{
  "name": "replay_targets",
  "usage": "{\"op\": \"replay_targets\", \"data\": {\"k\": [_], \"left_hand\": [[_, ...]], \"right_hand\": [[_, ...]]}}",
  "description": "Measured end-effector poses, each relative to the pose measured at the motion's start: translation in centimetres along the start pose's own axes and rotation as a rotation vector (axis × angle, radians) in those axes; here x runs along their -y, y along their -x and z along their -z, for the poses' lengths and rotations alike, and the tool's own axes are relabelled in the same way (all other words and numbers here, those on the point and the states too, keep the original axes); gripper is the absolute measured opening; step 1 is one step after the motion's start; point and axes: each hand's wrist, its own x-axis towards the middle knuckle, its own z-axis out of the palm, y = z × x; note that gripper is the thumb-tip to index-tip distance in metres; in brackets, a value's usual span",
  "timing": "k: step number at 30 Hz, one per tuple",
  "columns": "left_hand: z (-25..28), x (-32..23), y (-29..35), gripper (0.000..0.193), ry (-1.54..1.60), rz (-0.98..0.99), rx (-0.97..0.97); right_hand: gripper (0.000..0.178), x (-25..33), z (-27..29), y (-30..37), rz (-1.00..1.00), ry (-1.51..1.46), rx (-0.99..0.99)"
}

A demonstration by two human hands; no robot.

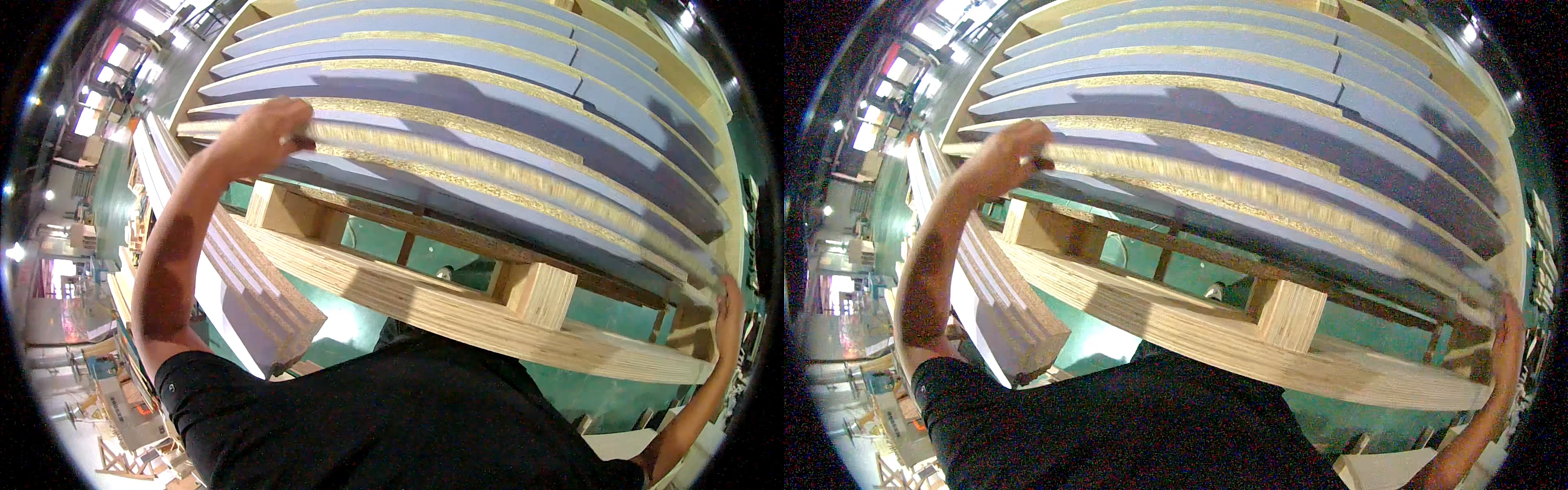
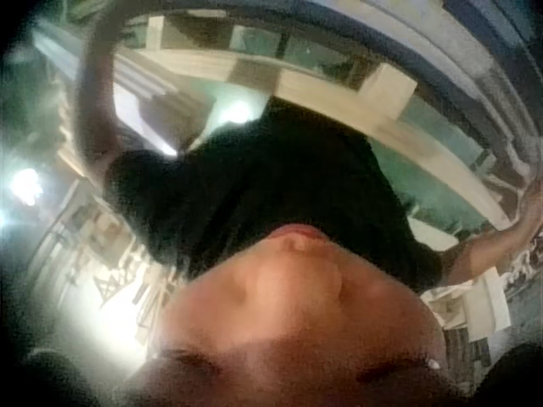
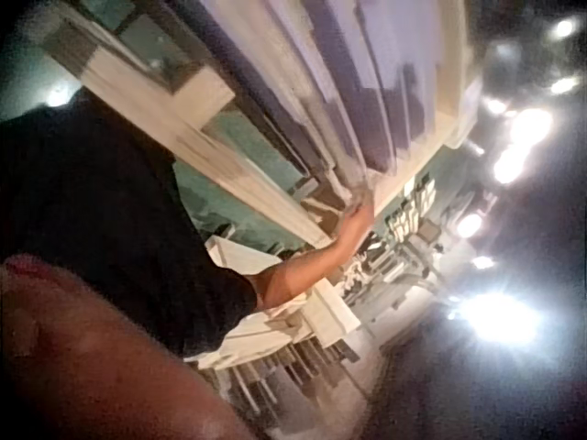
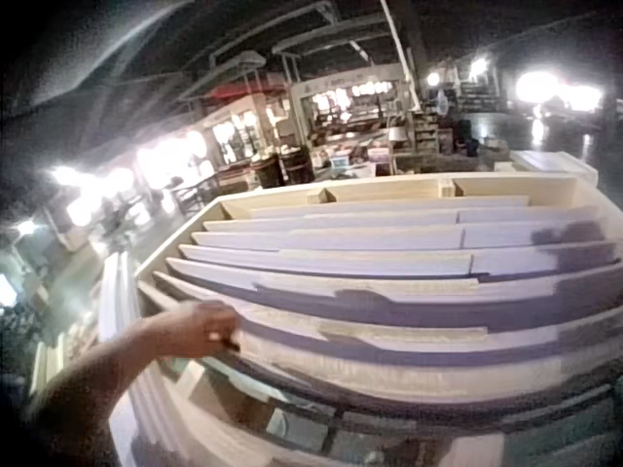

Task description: The person assembles a wooden frame structure by inserting long white slats into a jig and securing them with a pneumatic nail gun. They repeatedly pick up slats, align them within the frame, and drive nails to fasten the pieces together.

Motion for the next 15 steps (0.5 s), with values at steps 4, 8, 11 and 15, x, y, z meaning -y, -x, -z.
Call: {"op": "replay_targets", "data": {"k": [4, 8, 11, 15], "left_hand": [[-3.7, -0.3, 0.9, 0.034, -0.059, -0.218, -0.044], [-7.8, 1.2, -0.7, 0.040, -0.014, -0.236, 0.040], [-6.6, -1.1, -3.2, 0.052, 0.103, 0.065, 0.309], [-9.0, -0.1, -2.0, 0.046, 0.154, -0.086, 0.086]], "right_hand": [[0.053, -0.2, -0.8, 0.4, 0.067, 0.247, 0.217], [0.063, -1.6, -4.2, 0.3, 0.004, -0.027, 0.166], [0.074, -3.8, -6.6, 0.6, 0.033, -0.151, 0.122], [0.077, 1.8, -7.1, -0.4, 0.050, -0.144, 0.200]]}}
